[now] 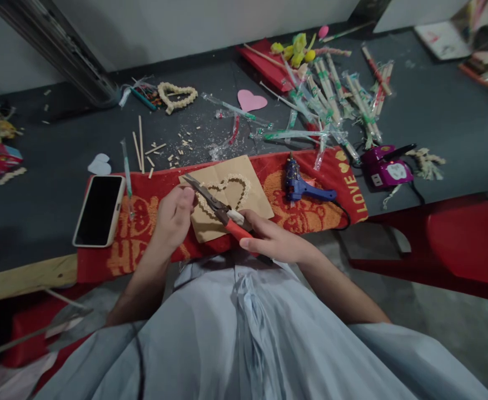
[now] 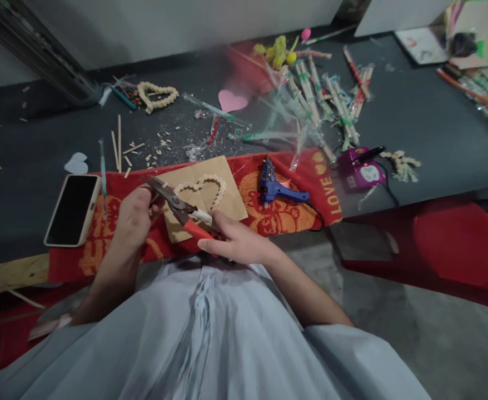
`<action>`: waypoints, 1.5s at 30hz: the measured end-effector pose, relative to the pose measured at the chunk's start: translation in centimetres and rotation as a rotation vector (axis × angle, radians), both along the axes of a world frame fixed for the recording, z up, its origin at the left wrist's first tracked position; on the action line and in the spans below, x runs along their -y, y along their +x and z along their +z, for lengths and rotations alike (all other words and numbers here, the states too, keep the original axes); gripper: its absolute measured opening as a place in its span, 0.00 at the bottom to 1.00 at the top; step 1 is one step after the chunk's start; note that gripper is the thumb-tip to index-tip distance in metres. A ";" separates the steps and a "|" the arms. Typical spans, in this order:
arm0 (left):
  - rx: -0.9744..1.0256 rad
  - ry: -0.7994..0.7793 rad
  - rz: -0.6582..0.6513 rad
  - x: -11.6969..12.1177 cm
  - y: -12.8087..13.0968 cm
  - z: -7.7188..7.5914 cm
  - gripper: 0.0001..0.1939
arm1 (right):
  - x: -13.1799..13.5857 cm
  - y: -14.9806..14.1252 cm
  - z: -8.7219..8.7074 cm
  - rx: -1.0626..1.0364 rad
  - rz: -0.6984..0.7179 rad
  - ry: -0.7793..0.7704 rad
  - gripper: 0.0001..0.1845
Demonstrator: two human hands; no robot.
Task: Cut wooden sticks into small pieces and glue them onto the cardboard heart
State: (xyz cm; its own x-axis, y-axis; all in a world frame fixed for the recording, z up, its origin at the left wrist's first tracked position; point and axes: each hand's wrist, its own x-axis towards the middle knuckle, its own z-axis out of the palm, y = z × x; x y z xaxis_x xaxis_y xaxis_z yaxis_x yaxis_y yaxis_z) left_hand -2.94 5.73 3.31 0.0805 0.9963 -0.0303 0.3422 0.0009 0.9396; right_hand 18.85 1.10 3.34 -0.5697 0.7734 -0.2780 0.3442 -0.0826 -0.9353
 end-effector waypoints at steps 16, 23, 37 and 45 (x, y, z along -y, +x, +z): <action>0.005 0.058 -0.010 1.3 1.0 1.5 0.23 | 1.2 -1.2 2.3 0.354 -0.147 0.169 0.24; -0.315 0.206 -0.029 1.1 0.4 1.0 0.13 | 1.2 -1.0 1.8 0.367 -0.193 0.146 0.20; -0.613 0.480 -0.074 1.2 0.2 1.1 0.14 | 1.1 -0.6 2.1 0.373 -0.112 0.159 0.20; -0.364 0.181 -0.160 1.0 -0.3 2.3 0.14 | 0.9 0.3 2.1 0.294 -0.038 0.175 0.24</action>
